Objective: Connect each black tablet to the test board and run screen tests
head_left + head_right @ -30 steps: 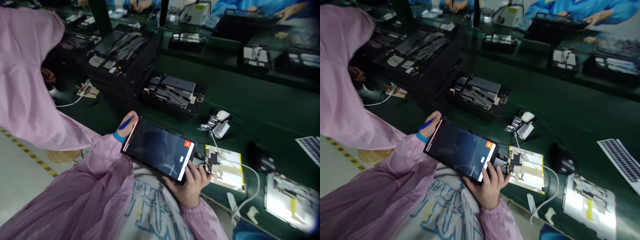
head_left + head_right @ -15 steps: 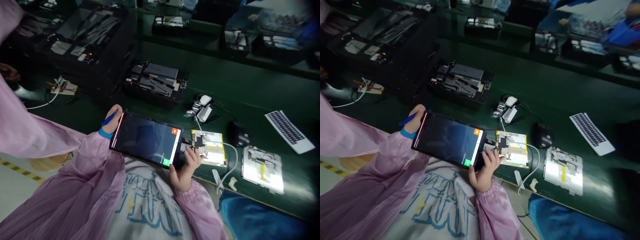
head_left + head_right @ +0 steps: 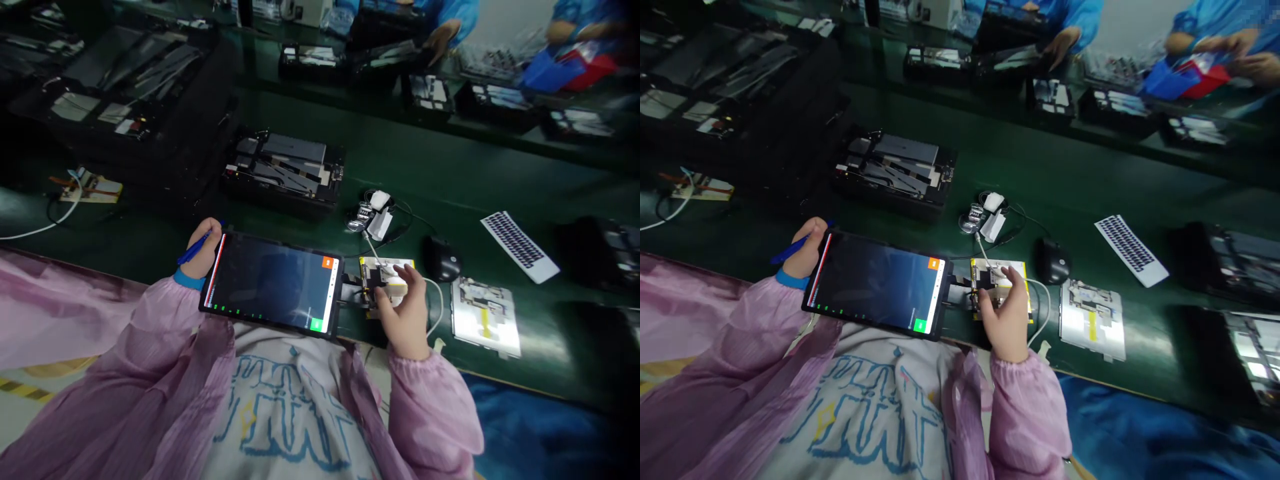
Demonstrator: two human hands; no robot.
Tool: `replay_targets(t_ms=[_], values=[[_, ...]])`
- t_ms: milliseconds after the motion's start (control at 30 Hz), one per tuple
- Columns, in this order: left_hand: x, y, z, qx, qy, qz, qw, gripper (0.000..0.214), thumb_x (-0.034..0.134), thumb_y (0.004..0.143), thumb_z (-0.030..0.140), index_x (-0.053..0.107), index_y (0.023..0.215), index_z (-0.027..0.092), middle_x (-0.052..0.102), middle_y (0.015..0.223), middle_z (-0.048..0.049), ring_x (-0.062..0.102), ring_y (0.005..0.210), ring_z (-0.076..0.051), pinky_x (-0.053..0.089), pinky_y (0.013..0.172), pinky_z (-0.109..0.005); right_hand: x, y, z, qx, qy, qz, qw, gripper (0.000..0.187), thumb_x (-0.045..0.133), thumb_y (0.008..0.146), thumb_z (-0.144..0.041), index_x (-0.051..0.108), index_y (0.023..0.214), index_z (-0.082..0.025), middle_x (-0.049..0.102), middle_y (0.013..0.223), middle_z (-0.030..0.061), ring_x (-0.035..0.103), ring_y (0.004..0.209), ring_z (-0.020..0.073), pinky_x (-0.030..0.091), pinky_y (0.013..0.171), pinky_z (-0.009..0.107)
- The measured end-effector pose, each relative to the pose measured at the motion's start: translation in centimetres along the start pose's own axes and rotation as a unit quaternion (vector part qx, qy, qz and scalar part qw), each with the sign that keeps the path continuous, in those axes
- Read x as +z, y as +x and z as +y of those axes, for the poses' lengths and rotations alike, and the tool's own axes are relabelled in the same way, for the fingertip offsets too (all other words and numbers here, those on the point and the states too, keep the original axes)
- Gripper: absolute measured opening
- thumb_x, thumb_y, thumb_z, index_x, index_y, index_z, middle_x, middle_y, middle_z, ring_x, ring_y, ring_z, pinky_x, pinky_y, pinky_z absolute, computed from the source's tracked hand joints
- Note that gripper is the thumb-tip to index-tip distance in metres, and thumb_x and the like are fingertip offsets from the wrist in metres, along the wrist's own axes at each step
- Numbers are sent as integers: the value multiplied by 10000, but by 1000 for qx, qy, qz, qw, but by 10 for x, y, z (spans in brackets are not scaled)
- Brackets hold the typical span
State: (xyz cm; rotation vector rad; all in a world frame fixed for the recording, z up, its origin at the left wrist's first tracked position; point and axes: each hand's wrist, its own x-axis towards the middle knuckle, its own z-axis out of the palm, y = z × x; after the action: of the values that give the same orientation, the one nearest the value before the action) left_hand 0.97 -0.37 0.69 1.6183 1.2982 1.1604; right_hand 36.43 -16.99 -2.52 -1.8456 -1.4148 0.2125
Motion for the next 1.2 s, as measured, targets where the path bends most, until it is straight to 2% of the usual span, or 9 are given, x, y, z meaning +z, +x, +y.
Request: replay_targets(t_ms=[100,200,333,567,667,733,867,1033,1200], values=[[0,0,2,-5,14,6,1000,532,531,786,687,405,659,186,350,602,26,330,552,-111,269,515,-263,0,15,17,-20,-77,-54,995,637,551,840,-428,365,1372,-131,588,1247,191,553,1158,318,433,959,511],[0,-1,1,-8,23,-2,1000,520,508,805,683,415,679,187,357,614,25,337,554,-111,278,521,-260,6,17,21,-37,-126,-48,990,591,518,854,-454,410,1335,-129,623,1197,180,571,1108,324,429,928,504],[-1,-1,-2,6,37,-7,999,500,474,839,660,409,681,190,349,623,17,344,570,-122,292,541,-266,6,16,18,-18,-158,-53,986,551,487,860,-479,456,1295,-141,635,1168,168,564,1093,332,410,906,487],[-1,0,-2,-4,36,-13,999,495,466,845,658,403,689,192,338,627,21,339,572,-123,299,557,-263,4,18,15,-26,-176,-66,982,526,466,867,-473,493,1270,-137,629,1124,171,559,1067,329,406,884,471],[-2,0,-2,7,45,-1,999,481,468,851,641,407,690,192,353,644,16,359,598,-129,319,584,-265,0,19,12,-60,-162,-74,982,472,464,884,-390,486,1291,-154,605,1190,165,537,1111,325,397,920,504],[-3,0,-3,19,56,4,998,458,463,865,613,416,692,192,366,660,10,377,623,-135,331,609,-268,-5,22,10,-89,-156,-84,980,377,478,874,-314,551,1217,-176,596,1194,151,523,1126,324,402,929,515],[-4,0,-7,27,55,0,998,437,463,873,588,420,690,194,374,660,4,391,634,-144,337,619,-276,-15,38,13,-158,-74,-209,962,211,487,837,-204,650,970,-204,623,1008,111,573,992,273,470,865,451],[-4,0,-9,21,54,0,998,479,461,849,645,421,690,195,384,667,1,395,640,-148,339,622,-279,-23,68,19,-183,-18,-367,912,210,512,818,-189,660,965,-214,624,966,92,595,892,225,498,800,381],[-3,-1,-9,21,38,-2,999,473,463,847,640,418,687,198,383,666,1,392,636,-147,342,615,-281,-22,94,8,-181,-58,-484,854,170,545,792,-176,642,919,-235,630,961,56,600,886,199,486,773,325]])
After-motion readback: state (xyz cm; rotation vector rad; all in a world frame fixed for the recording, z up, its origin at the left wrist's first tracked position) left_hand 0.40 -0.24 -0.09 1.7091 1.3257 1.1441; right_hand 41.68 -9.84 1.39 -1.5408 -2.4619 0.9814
